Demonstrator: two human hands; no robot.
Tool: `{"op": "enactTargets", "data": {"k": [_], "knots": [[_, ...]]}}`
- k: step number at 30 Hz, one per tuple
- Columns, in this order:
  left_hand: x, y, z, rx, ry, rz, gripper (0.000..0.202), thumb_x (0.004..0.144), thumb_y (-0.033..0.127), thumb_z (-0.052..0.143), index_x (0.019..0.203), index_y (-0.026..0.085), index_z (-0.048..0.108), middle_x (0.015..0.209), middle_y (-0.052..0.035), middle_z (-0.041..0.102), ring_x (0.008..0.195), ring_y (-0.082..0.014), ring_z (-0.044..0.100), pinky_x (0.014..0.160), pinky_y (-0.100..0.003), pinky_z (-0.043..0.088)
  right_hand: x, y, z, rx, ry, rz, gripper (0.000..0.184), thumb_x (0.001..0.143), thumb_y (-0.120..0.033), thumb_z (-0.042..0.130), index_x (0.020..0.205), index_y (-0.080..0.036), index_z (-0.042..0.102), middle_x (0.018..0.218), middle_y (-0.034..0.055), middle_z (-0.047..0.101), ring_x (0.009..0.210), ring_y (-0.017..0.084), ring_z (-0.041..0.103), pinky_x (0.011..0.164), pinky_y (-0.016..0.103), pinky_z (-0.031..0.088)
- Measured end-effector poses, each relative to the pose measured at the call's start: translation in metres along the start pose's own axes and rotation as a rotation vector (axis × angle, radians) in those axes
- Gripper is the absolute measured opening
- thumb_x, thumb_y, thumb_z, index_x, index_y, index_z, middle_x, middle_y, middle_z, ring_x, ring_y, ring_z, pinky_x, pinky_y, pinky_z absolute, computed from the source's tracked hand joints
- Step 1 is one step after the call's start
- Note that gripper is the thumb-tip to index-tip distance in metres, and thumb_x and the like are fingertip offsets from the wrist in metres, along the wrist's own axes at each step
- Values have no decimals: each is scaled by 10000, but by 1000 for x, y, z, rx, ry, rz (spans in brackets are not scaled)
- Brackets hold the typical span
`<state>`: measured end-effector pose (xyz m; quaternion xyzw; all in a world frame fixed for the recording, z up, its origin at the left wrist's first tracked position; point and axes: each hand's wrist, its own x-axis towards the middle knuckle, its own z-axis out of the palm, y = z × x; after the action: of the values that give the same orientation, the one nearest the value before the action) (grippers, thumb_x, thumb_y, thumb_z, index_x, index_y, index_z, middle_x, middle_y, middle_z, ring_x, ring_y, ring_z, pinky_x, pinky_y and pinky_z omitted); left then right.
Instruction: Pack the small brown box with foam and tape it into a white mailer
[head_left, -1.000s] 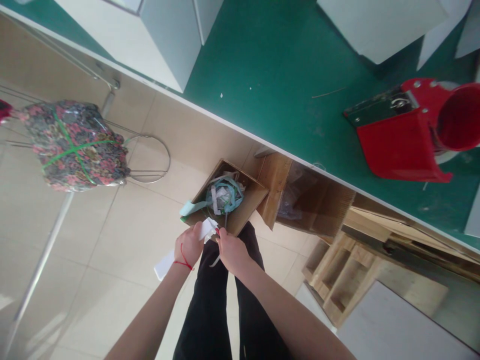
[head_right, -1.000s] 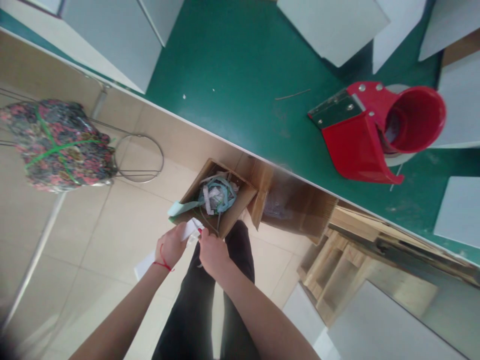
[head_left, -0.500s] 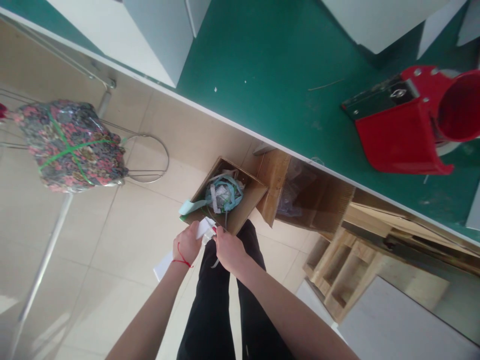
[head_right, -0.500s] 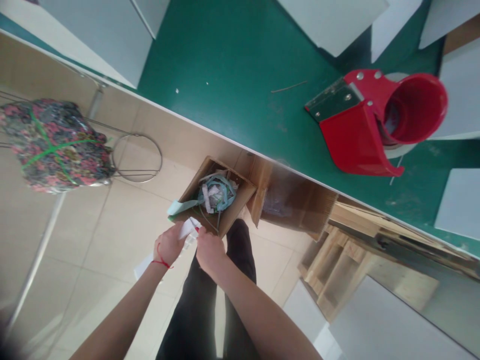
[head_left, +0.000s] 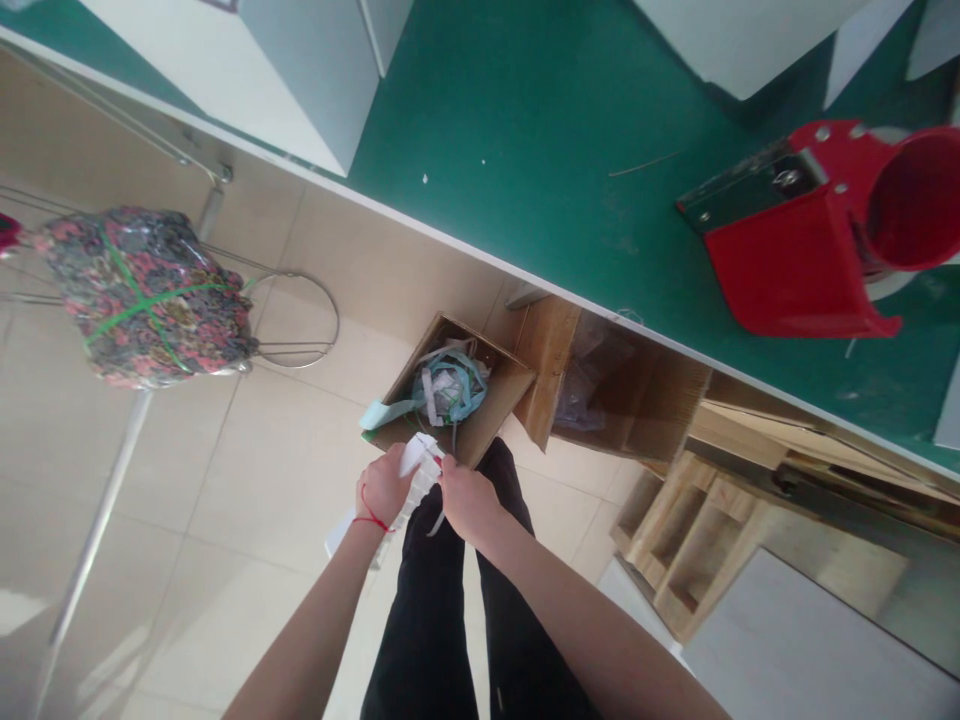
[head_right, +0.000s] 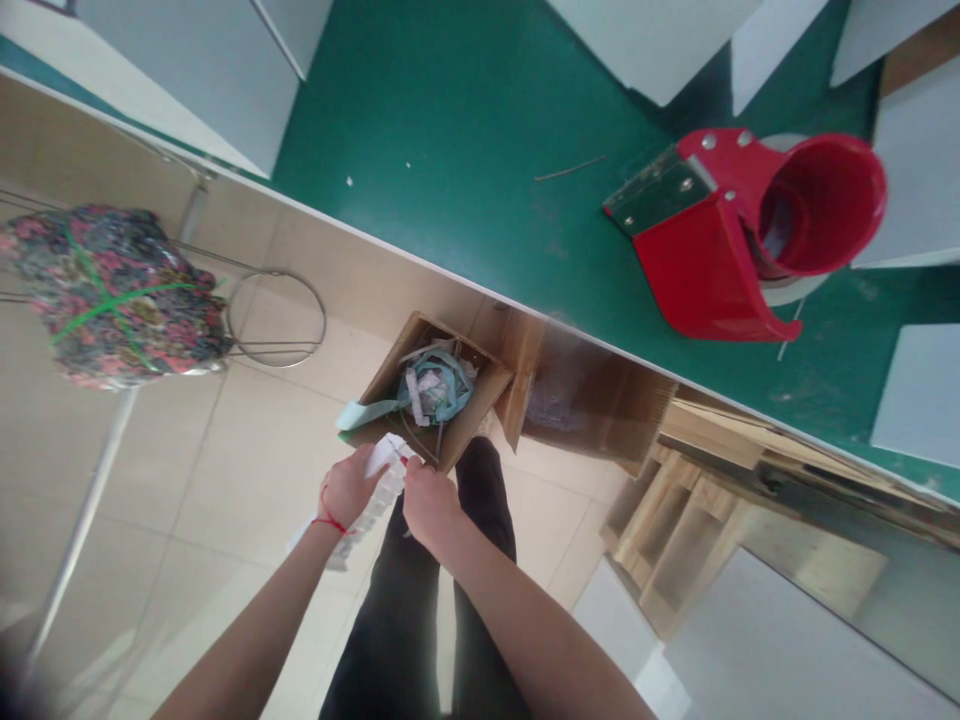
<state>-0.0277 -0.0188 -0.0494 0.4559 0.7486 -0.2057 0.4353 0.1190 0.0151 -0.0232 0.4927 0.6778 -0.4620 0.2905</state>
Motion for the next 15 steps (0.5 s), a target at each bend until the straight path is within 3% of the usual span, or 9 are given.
{"op": "enactTargets", "data": {"k": [7, 15], "knots": [[4, -9, 5, -55, 54, -8, 349, 921, 502, 526, 1130, 240, 622, 946, -93, 758, 916, -307, 724, 680, -306, 450, 10, -7, -10, -6, -24, -28, 217, 1005, -121, 424, 1187, -90, 537, 1037, 174, 735, 1013, 265, 728, 828, 327, 583], [9, -13, 12, -81, 66, -27, 342, 926, 435, 540, 1183, 230, 632, 984, -107, 759, 948, -313, 721, 710, -317, 468, 4, -12, -15, -19, -42, 3, 256, 938, -17, 432, 1157, -53, 561, 1043, 217, 728, 1014, 259, 730, 834, 327, 590]]}}
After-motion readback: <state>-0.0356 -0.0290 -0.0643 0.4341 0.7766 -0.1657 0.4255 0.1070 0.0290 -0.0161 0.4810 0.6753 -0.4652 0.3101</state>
